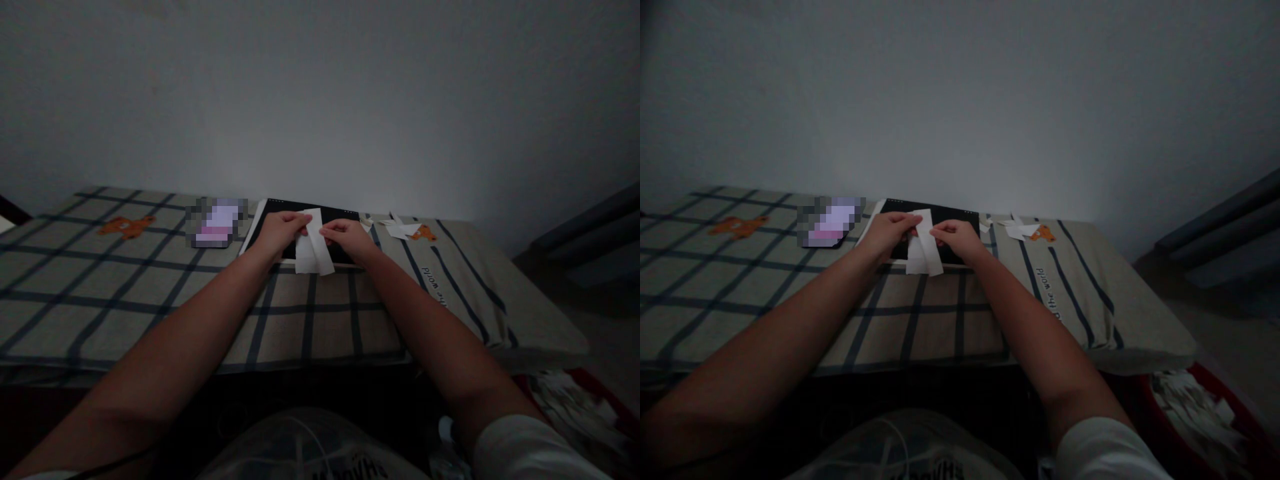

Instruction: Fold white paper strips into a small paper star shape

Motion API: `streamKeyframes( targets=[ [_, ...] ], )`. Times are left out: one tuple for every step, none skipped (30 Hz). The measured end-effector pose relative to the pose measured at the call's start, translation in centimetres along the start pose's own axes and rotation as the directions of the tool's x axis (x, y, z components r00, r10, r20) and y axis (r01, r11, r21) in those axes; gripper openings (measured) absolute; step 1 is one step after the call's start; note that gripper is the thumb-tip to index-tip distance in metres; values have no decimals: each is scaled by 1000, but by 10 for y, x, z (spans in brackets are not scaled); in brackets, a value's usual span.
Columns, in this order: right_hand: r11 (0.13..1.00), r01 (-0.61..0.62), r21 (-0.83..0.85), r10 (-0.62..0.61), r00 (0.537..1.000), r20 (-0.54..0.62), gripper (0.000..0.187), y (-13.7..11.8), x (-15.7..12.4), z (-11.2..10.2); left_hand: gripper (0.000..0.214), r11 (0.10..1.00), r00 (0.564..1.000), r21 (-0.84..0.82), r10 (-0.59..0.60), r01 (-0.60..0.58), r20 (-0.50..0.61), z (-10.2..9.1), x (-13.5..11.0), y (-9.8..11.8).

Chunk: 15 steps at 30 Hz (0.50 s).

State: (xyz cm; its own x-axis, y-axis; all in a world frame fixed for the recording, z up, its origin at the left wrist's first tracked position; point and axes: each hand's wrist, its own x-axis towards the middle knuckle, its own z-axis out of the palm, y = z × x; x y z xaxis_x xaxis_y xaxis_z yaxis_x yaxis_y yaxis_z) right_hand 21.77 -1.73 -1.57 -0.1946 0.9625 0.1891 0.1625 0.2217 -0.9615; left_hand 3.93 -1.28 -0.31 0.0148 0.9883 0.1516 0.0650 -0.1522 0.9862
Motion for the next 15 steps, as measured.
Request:
streamKeyframes(
  targets=[
    [1000,-3,-2,3,1000,3,14,-1,0,0,24,1000,1000,9,5,-5,-4,0,0,0],
    [1000,-8,-4,8,1000,5,13,-2,-1,1,25,1000,1000,17,11,-11,-7,0,-1,1],
    [1000,-13,-7,13,1000,5,13,-2,-1,1,27,1000,1000,23,18,-18,-10,0,-2,1],
    [1000,-16,-9,16,1000,6,12,-3,-1,1,28,999,1000,27,28,-27,-11,0,-2,2],
    [1000,-17,-10,17,1000,7,11,-3,-1,1,29,999,999,31,38,-38,-13,-1,-3,2],
    [1000,-15,-11,15,1000,8,11,-3,-1,2,30,998,999,41,49,-48,-18,-1,-3,2],
    [1000,-11,-11,11,1000,10,11,-3,0,2,30,997,998,56,59,-57,-24,-1,-3,3],
    [1000,-4,-12,4,1000,13,11,-3,0,2,30,995,997,73,69,-66,-32,-2,-2,3],
    [1000,3,-16,-2,1000,14,12,-3,0,2,31,994,996,86,77,-74,-34,-2,-2,3],
    [1000,8,-21,-8,1000,12,12,-3,0,2,31,993,996,90,83,-80,-35,-2,-1,2],
    [1000,12,-25,-12,1000,6,12,-3,0,2,32,993,996,85,83,-80,-33,-2,-1,2],
    [999,13,-30,-13,1000,0,13,-3,0,2,32,995,997,73,76,-74,-29,-2,0,2],
    [999,12,-35,-12,1000,-10,13,-3,0,2,33,996,998,59,61,-60,-19,-2,0,2],
    [999,10,-37,-11,1000,-21,12,-3,0,1,33,998,999,50,43,-43,-2,-2,0,1],
    [999,7,-37,-8,999,-33,12,-3,0,1,34,998,1000,50,24,-25,20,-2,0,1]
  ],
)
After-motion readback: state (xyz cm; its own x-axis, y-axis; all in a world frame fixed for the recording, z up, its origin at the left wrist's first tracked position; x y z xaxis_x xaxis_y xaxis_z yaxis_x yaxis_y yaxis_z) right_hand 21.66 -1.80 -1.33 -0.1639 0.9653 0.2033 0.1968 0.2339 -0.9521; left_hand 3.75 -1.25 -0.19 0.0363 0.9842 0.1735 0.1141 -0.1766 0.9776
